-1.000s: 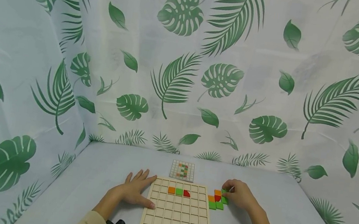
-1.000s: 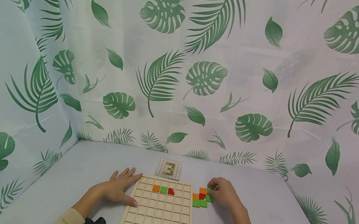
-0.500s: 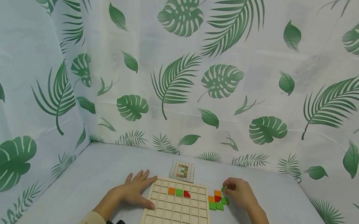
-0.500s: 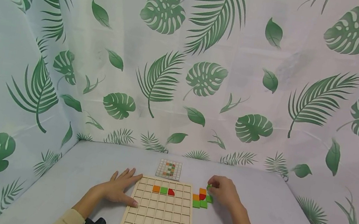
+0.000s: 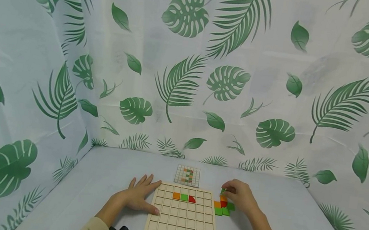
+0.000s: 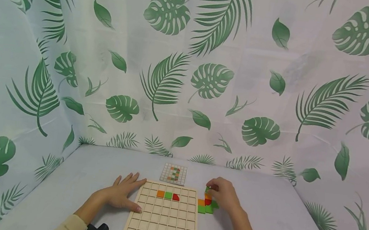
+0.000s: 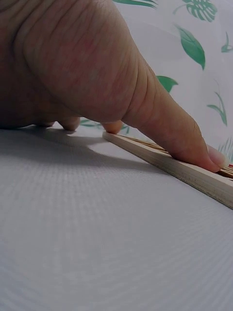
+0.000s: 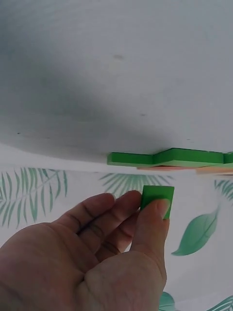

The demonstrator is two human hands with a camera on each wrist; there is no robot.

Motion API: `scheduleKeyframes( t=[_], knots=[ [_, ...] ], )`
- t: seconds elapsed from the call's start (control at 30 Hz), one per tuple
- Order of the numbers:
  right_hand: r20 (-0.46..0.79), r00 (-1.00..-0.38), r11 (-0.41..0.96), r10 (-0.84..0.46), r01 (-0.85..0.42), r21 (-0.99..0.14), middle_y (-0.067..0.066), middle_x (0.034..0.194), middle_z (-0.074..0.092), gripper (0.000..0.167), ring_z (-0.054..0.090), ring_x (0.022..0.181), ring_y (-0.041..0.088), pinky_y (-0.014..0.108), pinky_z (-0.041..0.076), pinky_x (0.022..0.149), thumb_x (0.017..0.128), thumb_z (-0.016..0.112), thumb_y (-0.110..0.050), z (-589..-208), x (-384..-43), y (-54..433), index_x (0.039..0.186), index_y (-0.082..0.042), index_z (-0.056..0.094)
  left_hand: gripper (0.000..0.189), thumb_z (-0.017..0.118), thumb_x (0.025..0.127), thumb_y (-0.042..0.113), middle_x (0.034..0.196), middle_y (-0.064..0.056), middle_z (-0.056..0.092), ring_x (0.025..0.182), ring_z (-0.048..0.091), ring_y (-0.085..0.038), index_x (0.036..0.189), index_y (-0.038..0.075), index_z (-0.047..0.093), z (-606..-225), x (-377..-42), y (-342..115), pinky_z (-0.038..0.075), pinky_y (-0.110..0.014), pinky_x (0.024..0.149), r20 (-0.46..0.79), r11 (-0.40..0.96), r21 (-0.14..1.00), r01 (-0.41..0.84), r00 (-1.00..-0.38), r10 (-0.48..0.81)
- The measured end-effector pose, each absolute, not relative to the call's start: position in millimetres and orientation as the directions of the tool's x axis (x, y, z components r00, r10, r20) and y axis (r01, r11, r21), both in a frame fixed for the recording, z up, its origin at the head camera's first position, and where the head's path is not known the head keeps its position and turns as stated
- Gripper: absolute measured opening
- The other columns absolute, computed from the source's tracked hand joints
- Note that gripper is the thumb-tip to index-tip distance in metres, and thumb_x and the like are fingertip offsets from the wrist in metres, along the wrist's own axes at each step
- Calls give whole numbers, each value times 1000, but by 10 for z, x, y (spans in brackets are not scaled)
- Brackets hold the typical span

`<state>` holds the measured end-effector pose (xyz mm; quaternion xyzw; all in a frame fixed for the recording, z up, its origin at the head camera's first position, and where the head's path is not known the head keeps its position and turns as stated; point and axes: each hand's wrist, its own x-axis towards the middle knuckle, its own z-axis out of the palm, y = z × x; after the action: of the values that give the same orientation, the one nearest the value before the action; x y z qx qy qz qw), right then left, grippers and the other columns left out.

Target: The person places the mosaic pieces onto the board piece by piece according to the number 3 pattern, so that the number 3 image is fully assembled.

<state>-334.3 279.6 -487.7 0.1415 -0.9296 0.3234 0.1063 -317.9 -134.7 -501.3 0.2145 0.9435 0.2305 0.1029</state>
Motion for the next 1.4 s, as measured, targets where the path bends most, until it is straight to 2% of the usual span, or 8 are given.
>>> scheduleKeyframes(
  t=[0.17, 0.43, 0.73, 1.4],
  knots=[
    [296, -930, 725, -215, -356, -590, -2, 94, 71, 13, 62, 83, 11, 24, 54, 71, 90, 78, -3, -4881, -3329, 2698, 103, -7, 79, 114, 79, 74, 74, 174, -20, 13, 162, 6, -45, 164, 23, 34, -5007, -3169, -1339, -2, -75, 124, -93, 805, 477, 352, -891, 445],
    [298, -919, 710, -260, -391, -585, -4, 91, 69, 13, 59, 80, 10, 23, 53, 67, 90, 77, -1, -4838, -3288, 2500, 102, -7, 79, 114, 78, 73, 76, 174, -19, 13, 162, 5, -44, 164, 25, 34, -5022, -3178, -1345, -3, -74, 124, -97, 810, 474, 345, -894, 437],
    [322, -892, 692, -318, -450, -564, -5, 91, 69, 12, 59, 79, 6, 23, 54, 68, 92, 77, -4, -4868, -3276, 2431, 102, -8, 79, 114, 78, 73, 77, 174, -19, 13, 162, 5, -44, 164, 25, 33, -5043, -3214, -1352, -2, -74, 124, -93, 808, 470, 354, -891, 445],
    [346, -868, 680, -355, -494, -542, -6, 90, 69, 15, 55, 77, 5, 22, 52, 68, 90, 78, -1, -4854, -3230, 2294, 102, -10, 80, 115, 78, 72, 78, 174, -18, 14, 162, 6, -44, 164, 25, 34, -5055, -3204, -1335, -2, -74, 124, -101, 811, 474, 343, -894, 437]
  ],
)
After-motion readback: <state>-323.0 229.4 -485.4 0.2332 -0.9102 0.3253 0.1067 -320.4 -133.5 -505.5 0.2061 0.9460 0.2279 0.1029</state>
